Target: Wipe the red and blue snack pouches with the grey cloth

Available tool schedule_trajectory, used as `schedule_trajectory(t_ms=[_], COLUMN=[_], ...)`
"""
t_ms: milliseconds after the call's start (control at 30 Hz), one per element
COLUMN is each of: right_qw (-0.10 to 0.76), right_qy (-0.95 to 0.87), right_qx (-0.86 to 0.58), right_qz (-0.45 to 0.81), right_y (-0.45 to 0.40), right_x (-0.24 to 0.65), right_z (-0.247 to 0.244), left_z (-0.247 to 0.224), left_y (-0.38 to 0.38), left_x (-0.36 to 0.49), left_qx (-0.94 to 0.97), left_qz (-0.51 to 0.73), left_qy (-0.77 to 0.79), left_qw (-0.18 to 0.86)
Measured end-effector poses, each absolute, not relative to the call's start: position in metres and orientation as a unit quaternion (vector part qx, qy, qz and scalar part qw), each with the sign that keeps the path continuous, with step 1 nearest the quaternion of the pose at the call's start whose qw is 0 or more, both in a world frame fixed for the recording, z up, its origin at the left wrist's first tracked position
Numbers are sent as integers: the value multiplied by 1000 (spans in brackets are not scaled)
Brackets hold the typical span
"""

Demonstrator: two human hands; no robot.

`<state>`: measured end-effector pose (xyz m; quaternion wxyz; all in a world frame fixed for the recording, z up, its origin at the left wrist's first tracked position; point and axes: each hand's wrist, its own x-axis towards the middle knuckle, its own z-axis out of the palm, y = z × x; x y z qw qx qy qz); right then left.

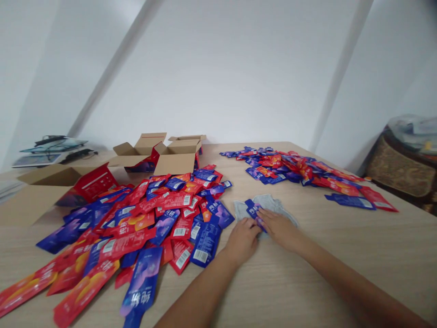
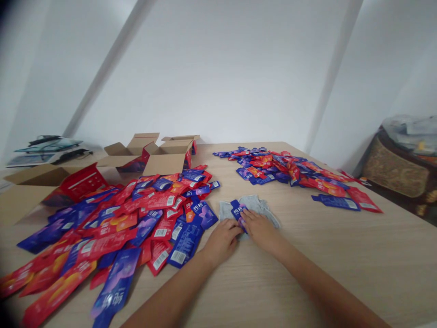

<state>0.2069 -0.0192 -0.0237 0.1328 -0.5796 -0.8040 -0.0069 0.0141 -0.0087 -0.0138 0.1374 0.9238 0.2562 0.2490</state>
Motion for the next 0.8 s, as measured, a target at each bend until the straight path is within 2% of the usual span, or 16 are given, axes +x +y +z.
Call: schedule_trajectory(t_ms=[200, 367, 533, 667, 800], right_qw=[41, 47, 150, 190, 387], right_qy=[-772, -731, -707, -745, -718], right_qx=[-633, -679, -685, -614, -497], right_qz=[-35, -53, 91, 179, 297], right_y=[35, 61, 73, 97, 136], right_x=[196, 193, 186, 166, 144], right_z=[-10, 12, 33, 62, 86], left_z=[-17, -21, -24, -23, -22], left_y=[-7, -6, -3, -4, -5], left_x=[14, 10, 9, 10, 9], left_qx=[922, 913, 902, 895, 891], left_qz=[250, 276, 294, 300, 299], left_qy=[244, 241, 243, 253, 259], left_qw=[165, 176, 200, 213, 223])
